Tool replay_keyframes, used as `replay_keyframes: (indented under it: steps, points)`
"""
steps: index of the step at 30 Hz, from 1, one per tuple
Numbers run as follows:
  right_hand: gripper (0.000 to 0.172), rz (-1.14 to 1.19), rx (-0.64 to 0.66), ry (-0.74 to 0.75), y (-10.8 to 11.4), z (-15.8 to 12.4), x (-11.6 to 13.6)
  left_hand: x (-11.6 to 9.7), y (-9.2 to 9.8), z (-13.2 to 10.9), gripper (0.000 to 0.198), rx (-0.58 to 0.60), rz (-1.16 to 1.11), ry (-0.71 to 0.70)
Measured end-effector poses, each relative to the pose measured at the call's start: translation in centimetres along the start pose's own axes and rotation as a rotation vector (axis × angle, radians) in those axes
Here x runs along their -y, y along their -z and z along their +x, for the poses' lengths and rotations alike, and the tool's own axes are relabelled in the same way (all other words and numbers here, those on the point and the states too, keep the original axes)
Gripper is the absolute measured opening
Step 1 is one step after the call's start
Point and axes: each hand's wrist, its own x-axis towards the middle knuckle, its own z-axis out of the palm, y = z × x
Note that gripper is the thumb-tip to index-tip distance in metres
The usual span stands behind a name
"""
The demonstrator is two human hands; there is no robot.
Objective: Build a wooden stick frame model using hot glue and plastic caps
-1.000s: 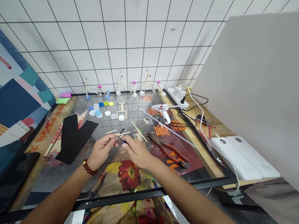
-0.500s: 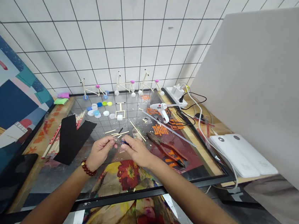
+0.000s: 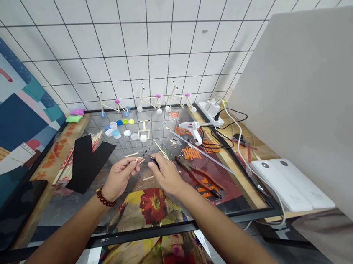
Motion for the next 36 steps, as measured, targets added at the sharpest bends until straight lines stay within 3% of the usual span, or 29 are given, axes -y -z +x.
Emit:
replay_keyframes:
  steps: [4,7,11,14,19,24,28,32,34,36]
  points:
    - [0.024,-0.125,0.050,0.045,-0.6,-0.2,0.4,0.5,0.3,0.1,0.022,-0.036,0.133,-0.009]
    - [0.024,-0.077,0.037,-0.060,-0.8,0.0,0.3,0.4,0.4,0.2,0.022,-0.104,0.176,-0.050]
    - [0.032,0.067,-0.173,-0.227,-0.1,0.4,-0.6,-0.6,0.3,0.2,0.025,-0.125,-0.146,0.038]
    - [0.025,0.103,-0.242,-0.234,0.5,0.6,-0.7,-1.2,0.3,0.3,0.033,-0.133,-0.446,0.184]
    - [0.024,0.404,-0.119,-0.272,-0.6,0.6,0.3,-1.3,0.2,1.4,0.015,-0.307,-0.690,0.318]
    - [0.021,0.381,0.005,-0.278,-1.8,0.8,0.0,-1.0,-1.3,3.3,0.012,-0.318,-0.712,0.343]
    - [0.025,0.397,-0.089,-0.293,-1.2,0.9,-0.8,-0.8,-1.7,4.0,0.014,-0.226,-0.563,0.279]
    - [0.028,0.444,-0.287,-0.426,0.0,0.9,-1.5,-0.9,-0.2,3.5,0.011,-0.141,0.042,0.080]
    - [0.027,0.488,-0.301,-0.458,0.3,0.8,-1.8,-1.1,0.6,3.0,0.011,-0.094,0.250,0.014]
    - [0.026,0.535,-0.268,-0.469,0.3,0.7,-2.0,-1.2,1.1,2.5,0.014,-0.069,0.283,0.044]
